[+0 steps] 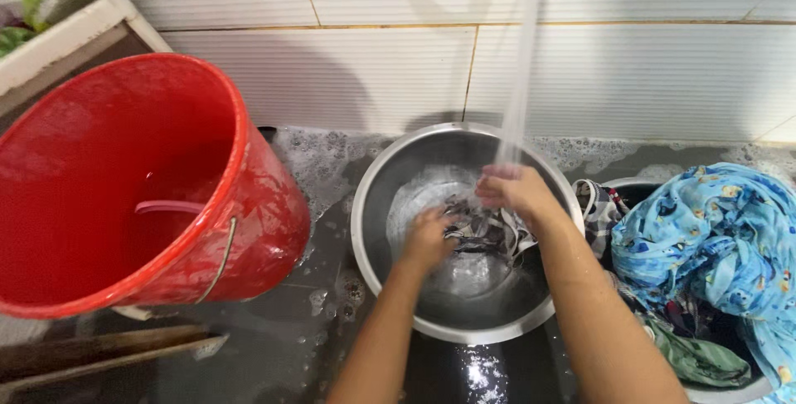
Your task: The person washes a blue patterned cloth by hand in a metal basin filled with soapy water, then wrings it out. They rinse the basin, refill it with clean water from a red bucket and a wall tap, and place the cloth back into the basin for rinsing.
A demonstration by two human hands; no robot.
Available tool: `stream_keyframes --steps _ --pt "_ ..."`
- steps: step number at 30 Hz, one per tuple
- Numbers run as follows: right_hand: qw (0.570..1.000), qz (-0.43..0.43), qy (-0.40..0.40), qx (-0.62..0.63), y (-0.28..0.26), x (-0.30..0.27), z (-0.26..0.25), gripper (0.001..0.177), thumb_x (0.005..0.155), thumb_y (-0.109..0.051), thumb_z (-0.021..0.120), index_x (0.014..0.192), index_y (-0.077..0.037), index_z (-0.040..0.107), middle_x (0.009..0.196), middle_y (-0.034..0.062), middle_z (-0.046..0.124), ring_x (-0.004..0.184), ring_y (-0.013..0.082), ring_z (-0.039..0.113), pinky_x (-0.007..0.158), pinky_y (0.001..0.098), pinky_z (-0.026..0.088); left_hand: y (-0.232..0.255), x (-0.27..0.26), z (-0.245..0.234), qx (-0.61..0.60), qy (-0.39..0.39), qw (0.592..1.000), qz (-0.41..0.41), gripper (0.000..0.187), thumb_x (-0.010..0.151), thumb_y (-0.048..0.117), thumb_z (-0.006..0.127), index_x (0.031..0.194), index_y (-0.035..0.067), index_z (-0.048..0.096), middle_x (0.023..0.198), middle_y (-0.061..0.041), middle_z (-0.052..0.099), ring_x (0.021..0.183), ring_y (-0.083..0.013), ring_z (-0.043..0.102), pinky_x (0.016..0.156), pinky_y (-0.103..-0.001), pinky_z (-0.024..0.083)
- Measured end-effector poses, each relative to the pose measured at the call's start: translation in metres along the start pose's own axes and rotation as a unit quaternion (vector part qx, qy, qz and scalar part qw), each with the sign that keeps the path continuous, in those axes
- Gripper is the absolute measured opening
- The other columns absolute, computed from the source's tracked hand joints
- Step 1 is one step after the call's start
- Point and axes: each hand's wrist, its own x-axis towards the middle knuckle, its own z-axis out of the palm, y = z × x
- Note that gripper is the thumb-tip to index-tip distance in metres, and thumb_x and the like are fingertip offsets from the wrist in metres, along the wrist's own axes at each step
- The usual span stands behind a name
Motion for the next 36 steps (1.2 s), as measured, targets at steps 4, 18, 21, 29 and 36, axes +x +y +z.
stream_keyframes --steps 4,18,21,29,36 --pt "0.997 0.054 0.032 0.046 0.025 0.011 -0.006 0.041 0.094 -0.006 0.062 0.134 0.004 0.06 0.112 0.0238 0.074 0.096 0.0286 0.075 0.083 0.0356 0.063 0.029 -0.011 -0.001 0.138 -0.105 0.985 0.015 0.063 0.086 0.036 0.079 0.144 0.033 0.055 0.169 -0.007 0.021 0.154 -0.0395 0.019 0.122 -0.059 0.02" --pt "0.942 0.116 0.034 0.314 0.085 0.026 -0.003 0.049 0.099 -0.022 0.055 0.141 0.002 0.046 0.136 0.0246 0.061 0.13 0.0355 0.059 0.109 0.042 0.051 0.002 0.006 0.047 0.111 -0.012 0.991 -0.067 0.056 0.092 0.046 0.062 0.146 0.03 0.058 0.167 -0.006 0.034 0.151 -0.034 0.03 0.12 -0.06 0.026" --pt "0.876 0.095 0.02 0.472 0.092 0.037 -0.001 0.044 0.1 -0.027 0.043 0.129 0.003 0.054 0.127 0.0245 0.061 0.12 0.0349 0.06 0.104 0.0438 0.05 0.03 0.034 0.054 0.024 0.118 0.987 -0.106 0.038 0.102 0.044 0.051 0.124 0.021 0.072 0.15 -0.007 0.053 0.145 -0.0345 0.035 0.115 -0.063 0.024" --pt "0.862 -0.006 0.057 0.504 0.077 0.04 -0.012 0.025 0.104 -0.03 0.056 0.086 -0.012 0.055 0.079 0.003 0.06 0.066 0.0166 0.055 0.058 0.0302 0.045 0.115 0.087 0.018 -0.766 0.061 0.635 -0.08 0.072 0.107 0.057 0.033 0.142 -0.002 0.058 0.138 -0.019 0.064 0.124 -0.0255 0.06 0.108 -0.037 0.043" --pt "0.981 -0.012 0.162 -0.109 0.096 -0.015 -0.138 0.037 0.098 -0.035 0.069 0.072 -0.009 0.06 0.054 -0.0005 0.05 0.051 0.0177 0.048 0.049 0.0339 0.037 0.108 0.09 -0.008 -0.634 -0.028 0.768 -0.082 0.066 0.102 0.054 0.034 0.141 0.007 0.058 0.141 -0.013 0.065 0.13 -0.0279 0.06 0.109 -0.046 0.045"
